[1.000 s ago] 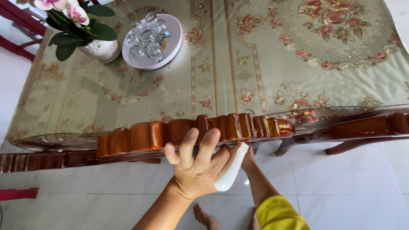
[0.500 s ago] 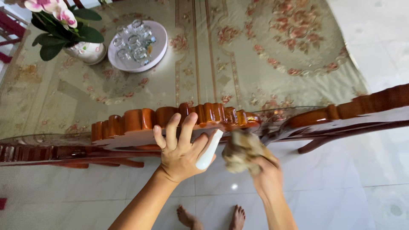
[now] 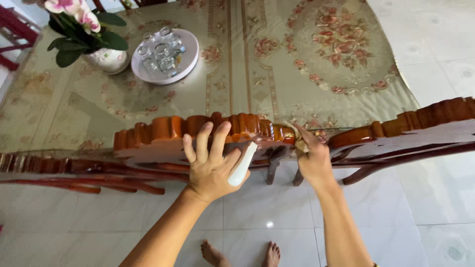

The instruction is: The person sprays cleaning liquid onto the carved wooden backs of dining chairs and wipes them with a cloth, moving around the dining table to treat each chair back in turn.

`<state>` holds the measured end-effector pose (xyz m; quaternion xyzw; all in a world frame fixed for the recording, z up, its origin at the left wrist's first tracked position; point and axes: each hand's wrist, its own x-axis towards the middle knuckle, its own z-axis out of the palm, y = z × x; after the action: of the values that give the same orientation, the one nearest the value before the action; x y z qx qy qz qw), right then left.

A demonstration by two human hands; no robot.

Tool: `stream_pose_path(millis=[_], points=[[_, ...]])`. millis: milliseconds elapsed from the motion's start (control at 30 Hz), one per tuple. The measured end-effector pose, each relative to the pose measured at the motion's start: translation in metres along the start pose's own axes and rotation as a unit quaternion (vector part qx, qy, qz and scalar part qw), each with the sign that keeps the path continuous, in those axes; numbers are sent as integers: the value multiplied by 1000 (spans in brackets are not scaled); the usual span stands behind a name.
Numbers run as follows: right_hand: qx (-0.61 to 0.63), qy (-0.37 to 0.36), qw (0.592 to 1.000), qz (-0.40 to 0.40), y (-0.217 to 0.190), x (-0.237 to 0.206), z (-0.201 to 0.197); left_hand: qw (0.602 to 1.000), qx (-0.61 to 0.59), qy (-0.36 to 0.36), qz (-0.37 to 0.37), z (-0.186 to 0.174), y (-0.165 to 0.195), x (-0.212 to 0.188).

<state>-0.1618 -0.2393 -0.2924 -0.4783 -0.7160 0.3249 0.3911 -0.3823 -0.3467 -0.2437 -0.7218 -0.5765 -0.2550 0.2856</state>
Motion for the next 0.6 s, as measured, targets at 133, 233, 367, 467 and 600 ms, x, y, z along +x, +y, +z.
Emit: stream_pose_path(millis=[133, 233, 367, 467, 600], points=[[11, -35, 996, -78, -12, 9, -7, 999, 18, 33, 11, 2, -2, 3], [-19, -65, 988, -142, -30, 10, -12, 999, 12, 45, 25, 2, -4, 5], [-32, -26, 987, -155, -44, -17, -13, 997, 30, 61, 41, 1, -2, 6], [-61, 24, 983, -172, -43, -36, -3, 998, 28, 52, 24, 1, -2, 6], [-36, -6, 991, -131, -34, -14, 2, 997, 35, 65, 35, 1, -3, 7]])
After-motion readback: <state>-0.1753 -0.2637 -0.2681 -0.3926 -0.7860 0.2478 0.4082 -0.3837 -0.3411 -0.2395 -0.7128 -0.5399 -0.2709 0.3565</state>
